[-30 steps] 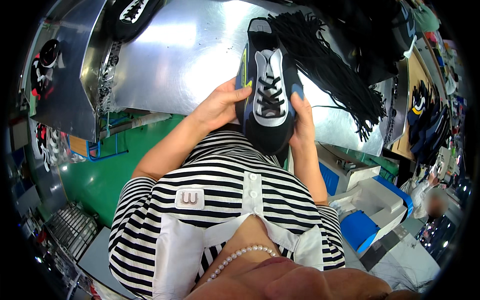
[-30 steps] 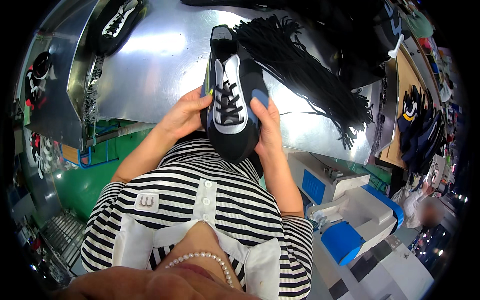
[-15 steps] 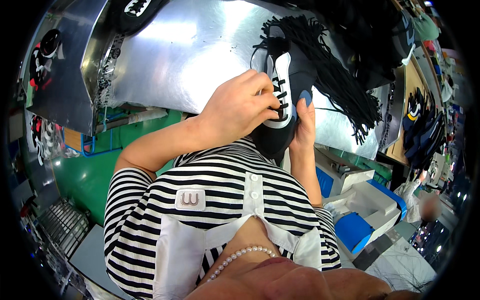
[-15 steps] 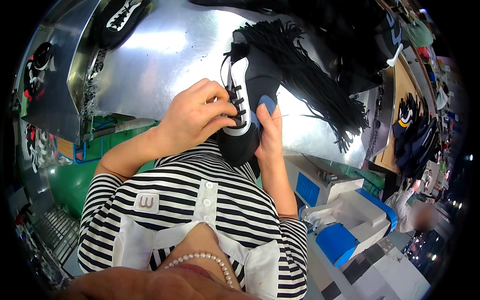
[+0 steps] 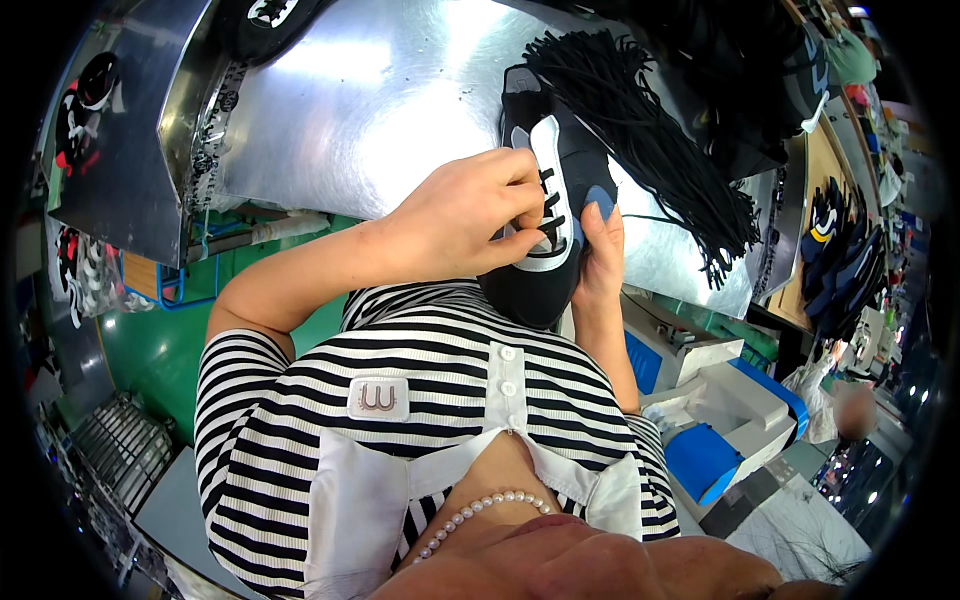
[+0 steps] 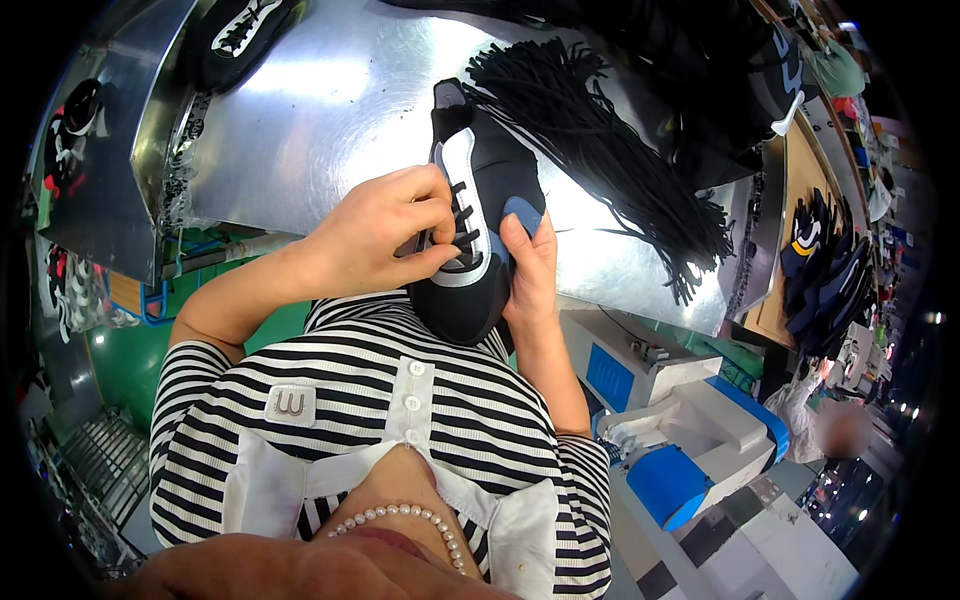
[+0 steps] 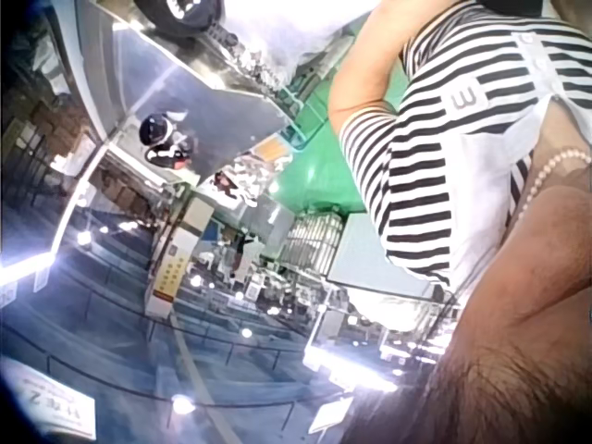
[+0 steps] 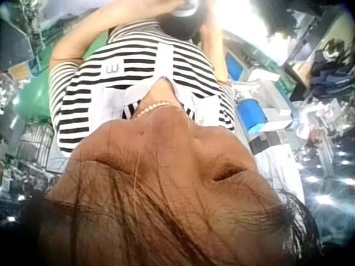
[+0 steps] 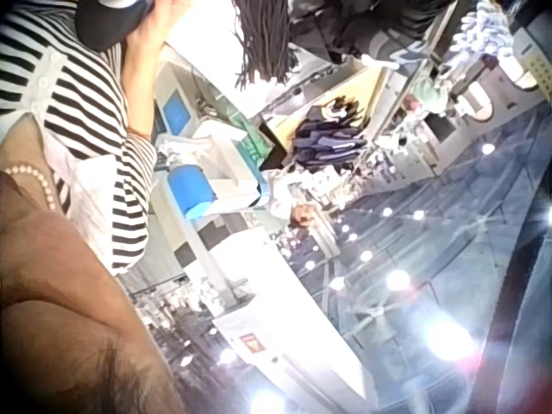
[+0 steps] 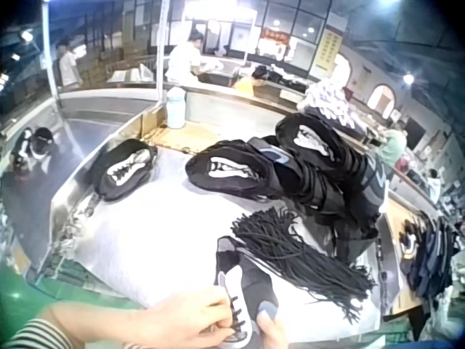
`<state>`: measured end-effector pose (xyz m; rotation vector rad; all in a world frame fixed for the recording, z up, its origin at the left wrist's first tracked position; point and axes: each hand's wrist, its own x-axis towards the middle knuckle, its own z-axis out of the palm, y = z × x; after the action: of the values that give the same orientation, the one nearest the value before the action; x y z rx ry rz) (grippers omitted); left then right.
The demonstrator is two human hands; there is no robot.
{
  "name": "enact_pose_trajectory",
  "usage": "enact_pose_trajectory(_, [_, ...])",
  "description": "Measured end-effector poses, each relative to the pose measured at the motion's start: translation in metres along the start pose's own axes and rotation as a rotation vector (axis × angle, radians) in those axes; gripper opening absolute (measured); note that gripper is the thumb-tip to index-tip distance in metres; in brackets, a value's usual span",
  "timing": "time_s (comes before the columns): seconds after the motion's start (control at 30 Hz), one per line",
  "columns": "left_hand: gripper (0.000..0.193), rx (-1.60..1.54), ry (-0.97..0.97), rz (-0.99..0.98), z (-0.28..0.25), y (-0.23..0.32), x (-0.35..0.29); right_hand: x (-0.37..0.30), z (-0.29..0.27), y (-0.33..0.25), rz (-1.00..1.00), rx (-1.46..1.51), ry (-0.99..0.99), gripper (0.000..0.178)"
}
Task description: The person threads a black shoelace through the eyelets of a black shoe upper, using a small metal lacing tool to pull the lace through and then tightening the laces.
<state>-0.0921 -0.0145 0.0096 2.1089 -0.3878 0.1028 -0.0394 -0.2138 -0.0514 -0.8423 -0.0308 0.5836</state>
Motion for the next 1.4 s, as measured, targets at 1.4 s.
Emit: enact_pose_trajectory(1.4, [0.044,-1.633,0.162,-0.425,0.018,-0.047,-0.018,0.014,-0.014,-0.019,-0.144,-0.082,-0.044,0.038])
